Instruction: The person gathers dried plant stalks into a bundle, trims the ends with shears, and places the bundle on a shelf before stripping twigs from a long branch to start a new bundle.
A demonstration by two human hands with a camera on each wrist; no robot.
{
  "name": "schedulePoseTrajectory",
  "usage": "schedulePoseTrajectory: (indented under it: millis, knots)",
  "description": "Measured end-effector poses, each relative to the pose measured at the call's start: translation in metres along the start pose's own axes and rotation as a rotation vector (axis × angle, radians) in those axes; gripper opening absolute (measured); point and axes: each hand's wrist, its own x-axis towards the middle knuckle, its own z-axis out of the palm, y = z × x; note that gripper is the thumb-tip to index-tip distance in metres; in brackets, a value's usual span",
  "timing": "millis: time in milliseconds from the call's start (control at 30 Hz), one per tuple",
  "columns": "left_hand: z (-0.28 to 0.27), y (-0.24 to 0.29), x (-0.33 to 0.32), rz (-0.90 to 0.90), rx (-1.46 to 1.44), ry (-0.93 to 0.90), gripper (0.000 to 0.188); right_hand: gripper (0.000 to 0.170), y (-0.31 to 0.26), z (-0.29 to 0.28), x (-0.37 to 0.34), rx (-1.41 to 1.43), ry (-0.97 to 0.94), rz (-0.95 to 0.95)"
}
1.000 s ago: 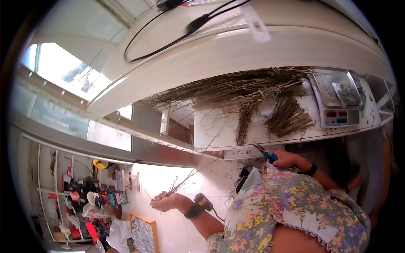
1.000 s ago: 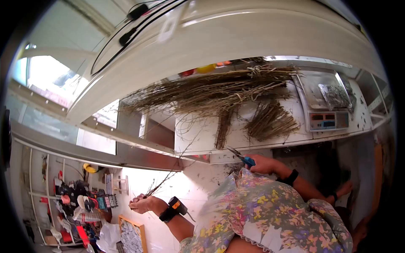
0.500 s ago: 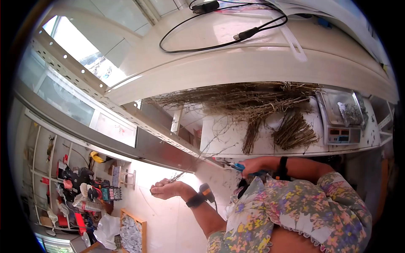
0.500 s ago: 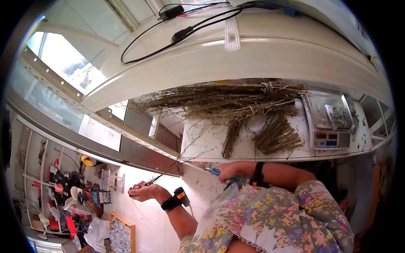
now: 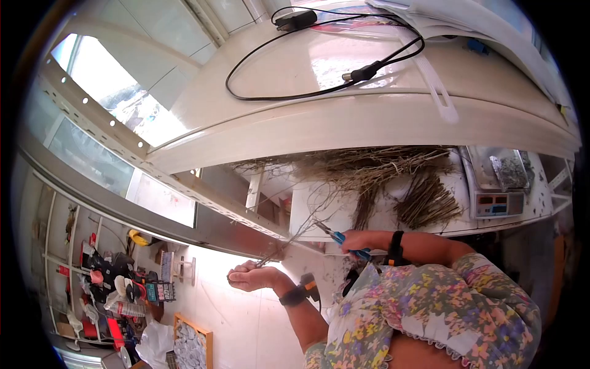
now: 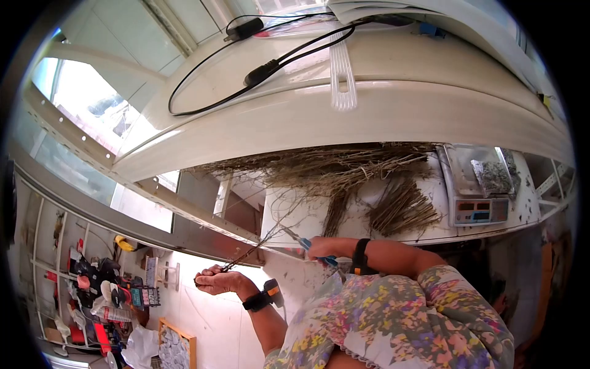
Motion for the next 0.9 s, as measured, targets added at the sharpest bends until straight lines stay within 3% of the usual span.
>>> schedulePoseTrajectory:
  millis: [167,367,567,667,767,900]
  knots:
    - [0.003,-0.013,-0.001,0.01,0.02,-0.003,0.026,0.023,0.006,-0.004,0.013,-0.046,0.056,0.009]
    - [0.003,-0.011,0.003,0.005,0.01,-0.008,0.025,0.042,-0.008,0.0,-0.002,-0.022,-0.02,0.026]
    - [-0.002,-0.011,0.007,0.021,0.003,0.013,0.024,0.049,-0.01,-0.001,0.006,0.01,-0.038,0.07]
    - [-0.003,-0.011,0.009,0.007,0.02,0.038,0.024,0.042,-0.008,0.001,0.003,-0.133,0.042,-0.078]
    - [-0.002,-0.009,0.011,-0.008,0.029,0.059,0.023,0.03,-0.011,0.0,-0.002,-0.344,0.088,-0.073]
    - [-0.009,-0.017,0.02,0.03,0.046,0.067,0.023,0.017,-0.014,0.004,-0.015,-0.364,0.026,-0.065]
